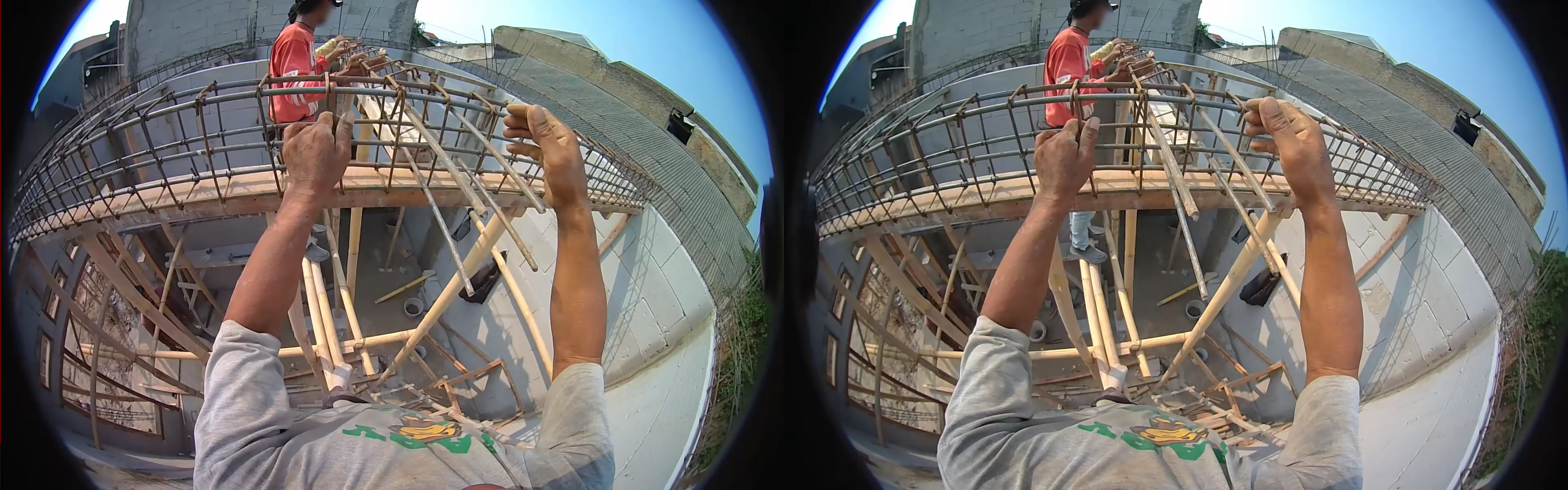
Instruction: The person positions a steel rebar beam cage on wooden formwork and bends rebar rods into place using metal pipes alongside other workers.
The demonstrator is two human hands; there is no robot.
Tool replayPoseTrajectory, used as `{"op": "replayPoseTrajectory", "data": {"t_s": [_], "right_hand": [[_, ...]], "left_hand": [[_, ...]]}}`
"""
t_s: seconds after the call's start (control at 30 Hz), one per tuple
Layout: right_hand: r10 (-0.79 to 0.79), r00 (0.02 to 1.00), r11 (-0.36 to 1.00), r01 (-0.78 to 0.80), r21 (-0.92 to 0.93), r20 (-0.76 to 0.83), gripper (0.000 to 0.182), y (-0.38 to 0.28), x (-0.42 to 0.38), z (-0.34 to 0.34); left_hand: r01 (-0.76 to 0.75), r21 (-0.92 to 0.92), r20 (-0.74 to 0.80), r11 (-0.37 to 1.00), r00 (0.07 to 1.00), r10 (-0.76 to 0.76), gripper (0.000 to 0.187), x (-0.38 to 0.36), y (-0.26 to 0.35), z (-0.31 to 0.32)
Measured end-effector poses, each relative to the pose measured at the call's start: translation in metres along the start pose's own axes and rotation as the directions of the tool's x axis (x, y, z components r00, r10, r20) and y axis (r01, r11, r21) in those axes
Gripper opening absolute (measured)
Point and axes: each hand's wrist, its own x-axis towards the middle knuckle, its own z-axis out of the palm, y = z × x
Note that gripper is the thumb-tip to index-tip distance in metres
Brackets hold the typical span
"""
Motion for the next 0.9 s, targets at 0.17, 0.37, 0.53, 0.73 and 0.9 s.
{"op": "replayPoseTrajectory", "data": {"t_s": [0.17,0.37,0.53,0.73,0.9], "right_hand": [[0.02,0.935,0.942,0.101,-0.32,0.354,0.077,-0.053,-0.008,0.025],[-0.057,0.958,0.814,0.208,-0.543,0.283,0.087,-0.058,-0.02,0.036],[0.223,0.865,0.907,-0.014,-0.422,0.45,0.086,-0.042,-0.002,0.018],[0.098,0.976,0.992,-0.08,-0.099,0.196,0.061,-0.017,-0.009,0.022],[0.121,0.981,0.953,-0.158,0.26,0.154,0.047,0.013,-0.023,0.021]], "left_hand": [[-0.082,0.124,-0.014,0.989,0.996,0.085,0.041,0.003,-0.013,0.009],[-0.063,0.046,0.001,0.997,0.998,0.063,0.034,0.001,-0.012,0.007],[-0.067,0.058,-0.05,0.996,0.996,0.07,0.028,-0.001,-0.008,0.006],[-0.069,-0.284,-0.234,0.956,0.972,0.0,0.038,-0.026,0.006,0.0],[-0.25,-0.609,-0.248,0.753,0.961,0.118,0.054,-0.066,0.086,-0.027]]}}
